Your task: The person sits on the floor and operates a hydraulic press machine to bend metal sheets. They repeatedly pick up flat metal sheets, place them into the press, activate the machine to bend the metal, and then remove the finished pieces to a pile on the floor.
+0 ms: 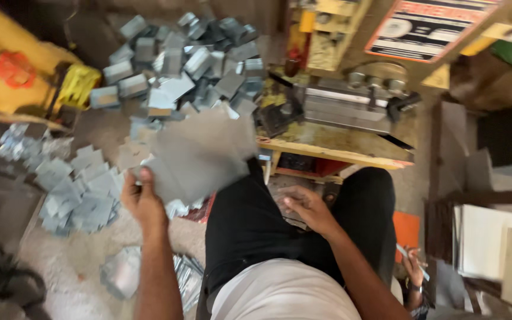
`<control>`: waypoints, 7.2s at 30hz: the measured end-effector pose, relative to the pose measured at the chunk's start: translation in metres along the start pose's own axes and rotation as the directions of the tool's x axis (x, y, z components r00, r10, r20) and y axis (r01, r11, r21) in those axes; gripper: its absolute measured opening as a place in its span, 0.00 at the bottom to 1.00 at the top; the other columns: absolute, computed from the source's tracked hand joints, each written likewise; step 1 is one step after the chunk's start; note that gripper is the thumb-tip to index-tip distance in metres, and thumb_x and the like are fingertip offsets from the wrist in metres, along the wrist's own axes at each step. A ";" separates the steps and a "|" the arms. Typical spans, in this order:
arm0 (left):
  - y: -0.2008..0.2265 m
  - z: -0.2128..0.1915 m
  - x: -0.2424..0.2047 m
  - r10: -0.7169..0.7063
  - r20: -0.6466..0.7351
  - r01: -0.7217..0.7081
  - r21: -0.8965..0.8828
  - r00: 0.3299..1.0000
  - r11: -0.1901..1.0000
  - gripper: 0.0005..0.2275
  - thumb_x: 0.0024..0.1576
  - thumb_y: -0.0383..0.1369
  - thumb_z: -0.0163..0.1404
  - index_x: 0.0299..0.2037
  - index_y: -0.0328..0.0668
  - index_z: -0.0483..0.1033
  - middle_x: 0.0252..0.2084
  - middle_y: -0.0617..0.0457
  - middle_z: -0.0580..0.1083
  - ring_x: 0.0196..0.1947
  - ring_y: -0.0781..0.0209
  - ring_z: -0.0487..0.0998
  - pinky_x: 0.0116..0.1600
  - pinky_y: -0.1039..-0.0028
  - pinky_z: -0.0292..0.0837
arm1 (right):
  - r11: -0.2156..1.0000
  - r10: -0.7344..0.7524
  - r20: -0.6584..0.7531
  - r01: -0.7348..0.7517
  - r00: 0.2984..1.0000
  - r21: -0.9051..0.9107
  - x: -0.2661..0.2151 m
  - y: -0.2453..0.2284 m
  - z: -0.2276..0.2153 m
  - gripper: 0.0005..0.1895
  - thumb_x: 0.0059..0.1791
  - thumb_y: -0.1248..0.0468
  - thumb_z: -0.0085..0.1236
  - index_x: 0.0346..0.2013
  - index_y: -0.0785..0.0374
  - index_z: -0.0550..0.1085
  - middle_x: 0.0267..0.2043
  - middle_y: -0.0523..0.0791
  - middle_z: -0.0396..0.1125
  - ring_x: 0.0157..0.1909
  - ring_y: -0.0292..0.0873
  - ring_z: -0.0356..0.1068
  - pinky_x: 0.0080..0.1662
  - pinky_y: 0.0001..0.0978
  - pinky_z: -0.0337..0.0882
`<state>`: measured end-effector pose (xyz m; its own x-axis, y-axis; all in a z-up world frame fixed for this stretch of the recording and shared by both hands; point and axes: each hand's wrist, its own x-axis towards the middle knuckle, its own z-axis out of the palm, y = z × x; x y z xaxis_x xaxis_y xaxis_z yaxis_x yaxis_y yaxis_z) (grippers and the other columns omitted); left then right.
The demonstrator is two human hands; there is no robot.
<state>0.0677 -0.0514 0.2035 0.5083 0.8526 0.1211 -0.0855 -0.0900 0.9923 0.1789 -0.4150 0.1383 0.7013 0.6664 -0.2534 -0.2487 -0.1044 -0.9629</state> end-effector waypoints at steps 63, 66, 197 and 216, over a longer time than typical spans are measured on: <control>-0.040 0.246 -0.099 -0.225 0.893 0.700 -0.129 0.390 0.702 0.34 0.71 0.56 0.31 0.67 0.23 0.57 0.37 0.45 0.74 0.34 0.58 0.76 0.42 0.69 0.72 | 0.762 0.074 -0.503 0.277 0.861 0.586 0.016 -0.043 -0.193 0.33 0.58 0.37 0.51 0.46 0.68 0.75 0.31 0.46 0.69 0.24 0.38 0.65 0.25 0.27 0.62; -0.044 0.247 -0.114 -0.158 0.907 0.674 -0.164 0.390 0.720 0.37 0.66 0.59 0.35 0.73 0.32 0.49 0.46 0.46 0.73 0.38 0.54 0.78 0.44 0.65 0.73 | 0.818 -0.008 -0.496 0.291 0.868 0.496 0.031 -0.026 -0.200 0.16 0.60 0.55 0.60 0.42 0.65 0.69 0.37 0.47 0.66 0.32 0.44 0.63 0.33 0.37 0.63; -0.024 0.320 -0.141 -0.339 0.941 0.871 0.171 -0.006 0.460 0.15 0.65 0.44 0.45 0.32 0.43 0.65 0.17 0.61 0.62 0.11 0.72 0.55 0.17 0.77 0.47 | 0.692 0.095 -0.620 0.396 0.779 0.604 -0.009 0.008 -0.111 0.33 0.60 0.36 0.35 0.53 0.64 0.70 0.40 0.48 0.71 0.42 0.45 0.70 0.47 0.41 0.68; -0.009 0.267 -0.107 -0.118 0.761 0.150 0.027 0.638 0.988 0.32 0.60 0.25 0.55 0.74 0.32 0.54 0.49 0.48 0.79 0.38 0.65 0.79 0.41 0.77 0.79 | 0.775 -0.248 -0.622 0.537 0.743 0.332 0.008 -0.064 -0.079 0.47 0.51 0.74 0.56 0.76 0.47 0.42 0.66 0.48 0.59 0.61 0.47 0.68 0.61 0.49 0.76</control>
<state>0.2430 -0.2795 0.1887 0.9865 0.1628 -0.0186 0.0147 0.0252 0.9996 0.2530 -0.4610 0.1903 0.9981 0.0618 -0.0067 -0.0381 0.5222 -0.8520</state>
